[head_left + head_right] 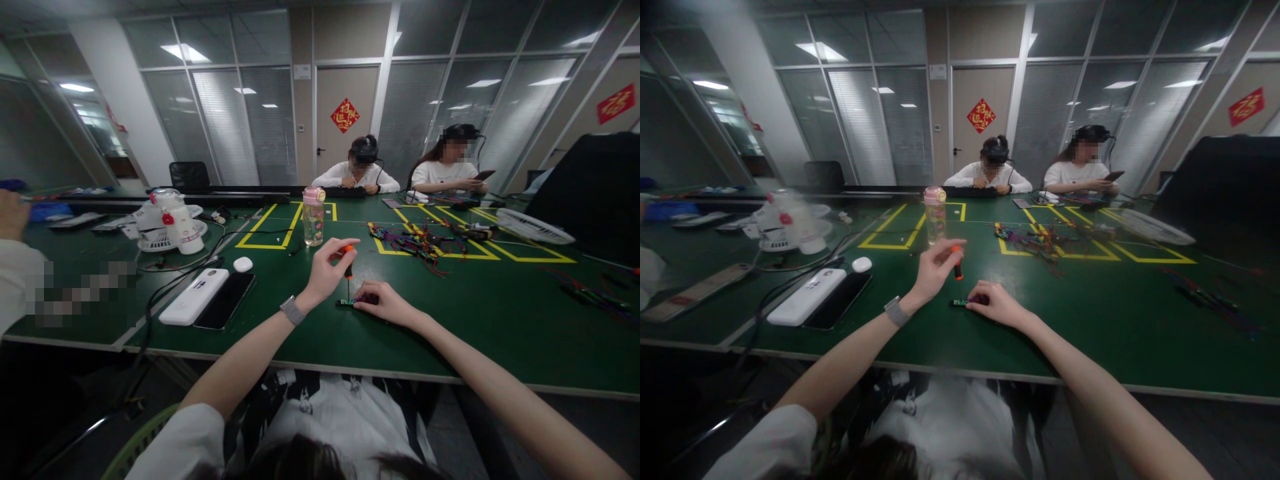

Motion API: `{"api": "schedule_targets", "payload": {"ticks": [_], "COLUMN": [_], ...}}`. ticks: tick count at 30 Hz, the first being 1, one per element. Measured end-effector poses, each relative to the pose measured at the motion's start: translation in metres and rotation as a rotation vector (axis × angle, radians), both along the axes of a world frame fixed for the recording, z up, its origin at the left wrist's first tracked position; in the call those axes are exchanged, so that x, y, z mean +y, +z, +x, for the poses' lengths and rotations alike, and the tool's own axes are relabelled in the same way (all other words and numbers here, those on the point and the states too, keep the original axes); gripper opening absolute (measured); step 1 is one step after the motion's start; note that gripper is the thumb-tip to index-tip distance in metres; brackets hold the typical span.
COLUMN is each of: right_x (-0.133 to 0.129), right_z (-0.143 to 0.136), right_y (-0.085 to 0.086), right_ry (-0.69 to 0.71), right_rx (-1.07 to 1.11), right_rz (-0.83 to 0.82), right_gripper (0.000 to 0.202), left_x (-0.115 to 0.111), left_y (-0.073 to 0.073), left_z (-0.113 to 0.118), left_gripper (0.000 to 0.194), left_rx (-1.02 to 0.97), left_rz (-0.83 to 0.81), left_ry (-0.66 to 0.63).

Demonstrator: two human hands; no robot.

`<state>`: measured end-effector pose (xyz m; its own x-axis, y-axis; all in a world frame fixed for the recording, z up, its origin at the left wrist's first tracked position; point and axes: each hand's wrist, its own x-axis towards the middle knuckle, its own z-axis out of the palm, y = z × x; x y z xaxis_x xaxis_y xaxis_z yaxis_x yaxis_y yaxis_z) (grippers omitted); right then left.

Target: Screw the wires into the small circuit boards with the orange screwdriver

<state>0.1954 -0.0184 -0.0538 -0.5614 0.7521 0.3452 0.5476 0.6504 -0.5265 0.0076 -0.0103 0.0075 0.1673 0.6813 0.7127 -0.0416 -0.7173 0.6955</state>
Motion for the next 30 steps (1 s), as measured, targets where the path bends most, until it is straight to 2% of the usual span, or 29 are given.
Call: {"api": "schedule_targets", "payload": {"ticks": [3,6,8,12,14,20,23,26,30], "right_x": [-0.0008,-0.0015,-0.0015,-0.0005,0.0000,-0.0007,-0.0014,-0.0019,-0.0019], "right_z": [-0.0003,-0.0006,-0.0007,-0.0004,-0.0002,-0.0001,-0.0005,-0.0008,-0.0006], "right_y": [0.0007,0.0019,0.0022,0.0007,-0.0001,0.0010,0.0020,0.0027,0.0026], "right_ry": [-0.005,-0.002,0.001,-0.001,0.002,0.008,0.004,0.002,0.006], "right_rx": [-0.001,-0.005,-0.010,-0.011,-0.010,-0.005,-0.013,-0.017,-0.014], "right_rz": [-0.001,-0.001,-0.001,0.007,0.012,0.008,0.009,0.010,0.008], "right_gripper": [0.021,0.021,0.020,0.020,0.021,0.021,0.020,0.019,0.019], "left_x": [0.0005,0.0001,-0.0005,-0.0010,-0.0012,-0.0019,-0.0014,-0.0007,-0.0013], "left_y": [-0.0017,-0.0025,-0.0027,-0.0041,-0.0049,-0.0047,-0.0054,-0.0064,-0.0063], "left_z": [0.0003,-0.0001,-0.0004,0.0004,0.0012,0.0026,0.0023,0.0016,0.0015], "left_gripper": [0.018,0.018,0.026,0.033,0.032,0.017,0.020,0.032,0.035], "left_rx": [-0.004,0.010,0.035,-0.022,-0.035,0.009,0.018,0.041,0.026], "left_rz": [0.064,0.078,0.061,-0.028,-0.047,0.066,0.073,0.038,0.004], "left_ry": [0.109,0.139,0.098,-0.069,-0.075,0.122,0.159,0.082,-0.021]}}
